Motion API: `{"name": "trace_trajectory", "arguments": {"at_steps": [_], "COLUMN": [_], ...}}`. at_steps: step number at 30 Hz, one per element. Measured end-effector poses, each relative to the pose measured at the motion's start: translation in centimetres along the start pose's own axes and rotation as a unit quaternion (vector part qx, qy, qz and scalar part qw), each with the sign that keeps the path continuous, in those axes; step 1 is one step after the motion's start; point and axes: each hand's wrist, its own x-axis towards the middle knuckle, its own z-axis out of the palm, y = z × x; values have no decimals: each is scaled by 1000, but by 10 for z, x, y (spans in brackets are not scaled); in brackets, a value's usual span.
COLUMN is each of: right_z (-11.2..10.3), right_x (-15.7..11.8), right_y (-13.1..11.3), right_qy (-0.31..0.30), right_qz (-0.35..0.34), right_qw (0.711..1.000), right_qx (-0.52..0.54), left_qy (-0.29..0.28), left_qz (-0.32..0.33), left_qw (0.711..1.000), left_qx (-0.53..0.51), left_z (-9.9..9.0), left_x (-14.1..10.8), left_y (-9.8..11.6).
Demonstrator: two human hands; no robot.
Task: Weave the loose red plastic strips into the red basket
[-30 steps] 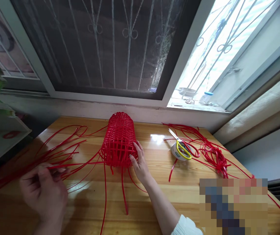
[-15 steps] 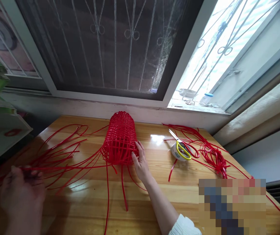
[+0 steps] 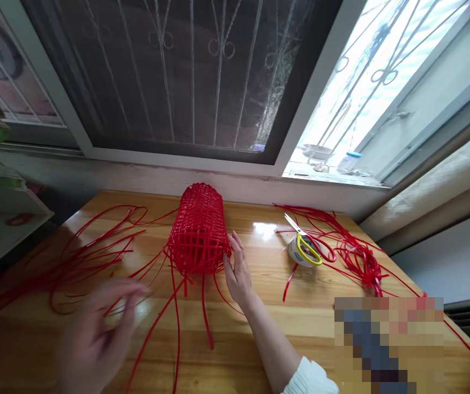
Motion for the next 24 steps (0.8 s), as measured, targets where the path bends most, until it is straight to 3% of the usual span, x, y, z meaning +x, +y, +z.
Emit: {"name": "trace_trajectory", "arguments": {"at_steps": [2, 3, 7, 9, 13, 18, 24], "right_z": [1, 0, -5, -5, 1, 6, 4], "right_x": [-1, -1, -1, -2, -6, -7, -6], "right_y": [1, 0, -15, -25, -41, -44, -35], "right_qy": [6, 19, 96, 97, 2, -86, -59], "right_qz": [-13, -22, -93, -135, -197, -192, -168], "right_qw": [1000, 999, 989, 982, 972, 964, 974], "right_qx": [-14, -22, -62, -85, -126, -160, -138], "left_qy": [-165, -204, -295, -327, -342, -338, -240], "left_qz": [17, -9, -108, -156, -212, -173, -129], "left_qw": [986, 978, 948, 931, 915, 924, 959], "left_qx": [22, 35, 47, 41, 19, -42, -71], "left_z": [20, 29, 53, 56, 63, 86, 98], "left_x": [0, -1, -12, -16, -15, -9, -12], "left_y": [-6, -13, -44, -51, -54, -63, -63]}}
